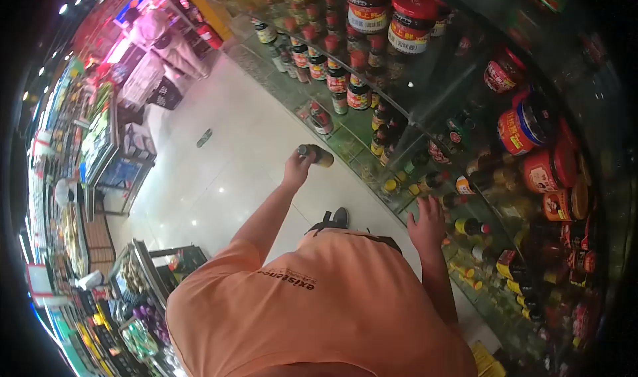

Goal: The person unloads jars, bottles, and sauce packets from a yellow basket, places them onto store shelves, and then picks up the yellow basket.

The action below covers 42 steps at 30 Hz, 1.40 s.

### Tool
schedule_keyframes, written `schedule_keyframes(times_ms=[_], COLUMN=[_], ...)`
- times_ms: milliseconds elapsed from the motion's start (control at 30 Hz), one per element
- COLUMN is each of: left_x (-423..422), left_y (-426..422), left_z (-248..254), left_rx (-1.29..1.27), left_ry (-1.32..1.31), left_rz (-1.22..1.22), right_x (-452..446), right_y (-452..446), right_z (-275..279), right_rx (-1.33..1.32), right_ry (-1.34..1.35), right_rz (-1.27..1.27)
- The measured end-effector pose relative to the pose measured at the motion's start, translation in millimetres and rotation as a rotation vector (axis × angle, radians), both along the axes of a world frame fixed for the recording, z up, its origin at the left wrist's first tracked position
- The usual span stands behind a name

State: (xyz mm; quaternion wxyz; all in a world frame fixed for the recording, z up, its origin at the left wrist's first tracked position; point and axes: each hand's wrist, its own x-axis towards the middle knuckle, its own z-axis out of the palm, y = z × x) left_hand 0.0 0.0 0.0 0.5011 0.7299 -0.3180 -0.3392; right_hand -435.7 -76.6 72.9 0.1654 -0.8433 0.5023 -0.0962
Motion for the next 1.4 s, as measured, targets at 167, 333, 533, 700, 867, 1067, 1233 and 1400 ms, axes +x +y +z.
schedule_keyframes(times_ms=[167,333,533,700,867,1067,1233,1400], left_x=[56.5,53.7,46.0,24.0,13.7,22.0,26.2,13.5], left_y=[-76.8,-118.7,-177.7,-214.6,-245.3,-280.8,-281.5,-202.1], left_z=[-18.1,-51.5,-73.9,-68.0,-94.6,-146.0,-130.7,-138.9], left_rx=[-0.146,-0.191,-0.066,-0.055,-0.061,-0.301,-0.063,-0.208], left_ry=[-0.305,-0.431,-0.456,-0.505,-0.497,-0.275,-0.143,-0.247], left_rz=[-0.106,-0.288,-0.488,-0.521,-0.583,-0.65,-0.753,-0.56], right_x=[63.8,73.0,77.3,77.1,80.9,77.4,70.8,56.8], right_y=[-3.6,10.8,9.2,11.1,15.3,13.8,12.8,19.9], right_z=[17.6,27.1,38.6,38.3,39.5,33.7,33.7,17.6], right_rx=[-0.007,0.025,0.056,0.114,0.092,0.134,0.139,0.027], right_ry=[0.024,0.126,0.114,0.125,0.128,0.125,0.089,0.041], right_rz=[-0.084,-0.15,-0.218,-0.234,-0.294,-0.3,-0.32,-0.24])
